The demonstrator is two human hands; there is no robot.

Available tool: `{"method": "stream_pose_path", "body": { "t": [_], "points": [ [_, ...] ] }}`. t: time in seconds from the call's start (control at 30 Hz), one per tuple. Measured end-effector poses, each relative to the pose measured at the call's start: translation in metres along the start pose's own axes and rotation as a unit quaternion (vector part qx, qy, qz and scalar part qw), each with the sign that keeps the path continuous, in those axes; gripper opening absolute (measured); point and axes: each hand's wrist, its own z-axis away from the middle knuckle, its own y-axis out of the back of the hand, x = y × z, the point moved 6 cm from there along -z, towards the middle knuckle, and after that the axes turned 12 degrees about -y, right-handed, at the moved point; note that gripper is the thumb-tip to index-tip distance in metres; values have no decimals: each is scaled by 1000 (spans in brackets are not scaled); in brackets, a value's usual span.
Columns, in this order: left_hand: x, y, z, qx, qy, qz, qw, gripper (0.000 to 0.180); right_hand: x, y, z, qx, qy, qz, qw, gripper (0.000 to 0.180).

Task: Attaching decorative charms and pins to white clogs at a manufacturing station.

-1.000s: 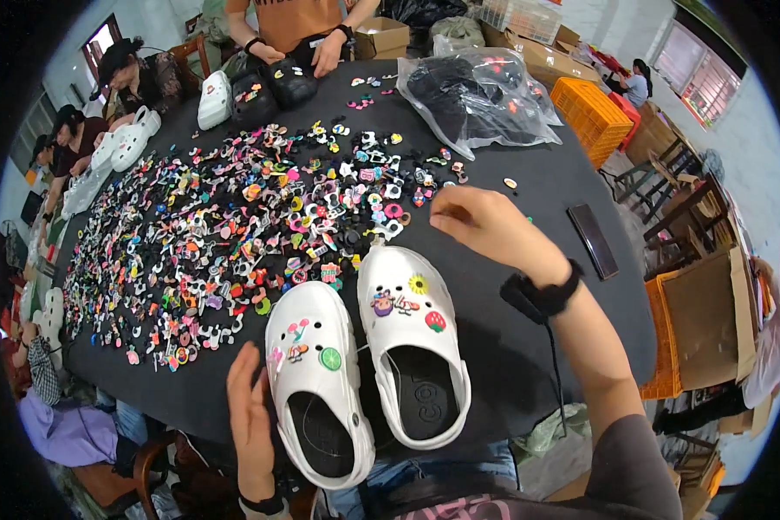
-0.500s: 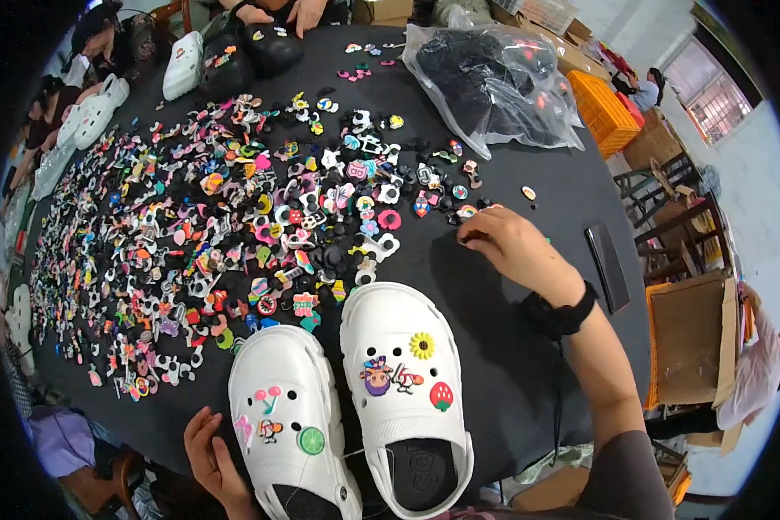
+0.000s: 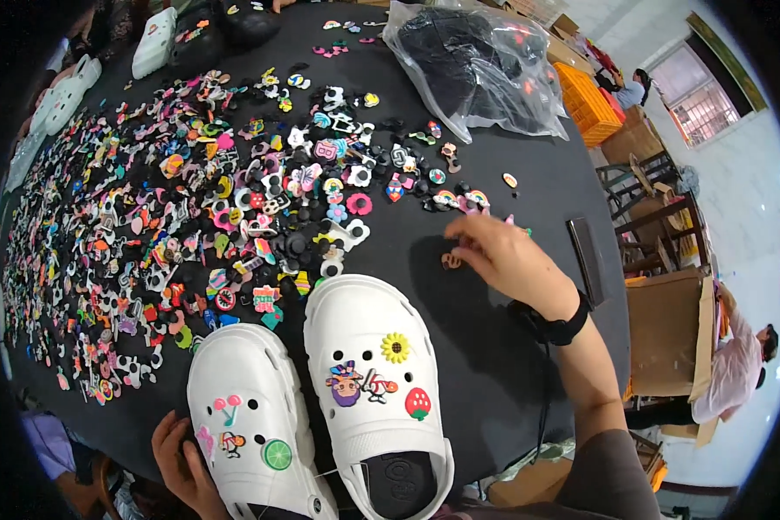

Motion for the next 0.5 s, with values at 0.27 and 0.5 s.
{"method": "stream_pose_path", "body": {
  "t": [0.27, 0.5],
  "points": [
    [0, -1, -3, -9, -57, -48, 997, 21, 30, 27, -3, 82, 10, -27, 996, 19],
    [-8, -1, -1, 15, -78, 4, 997, 17, 34, 19, -7, 37, 3, -67, 997, 21]
  ]
}}
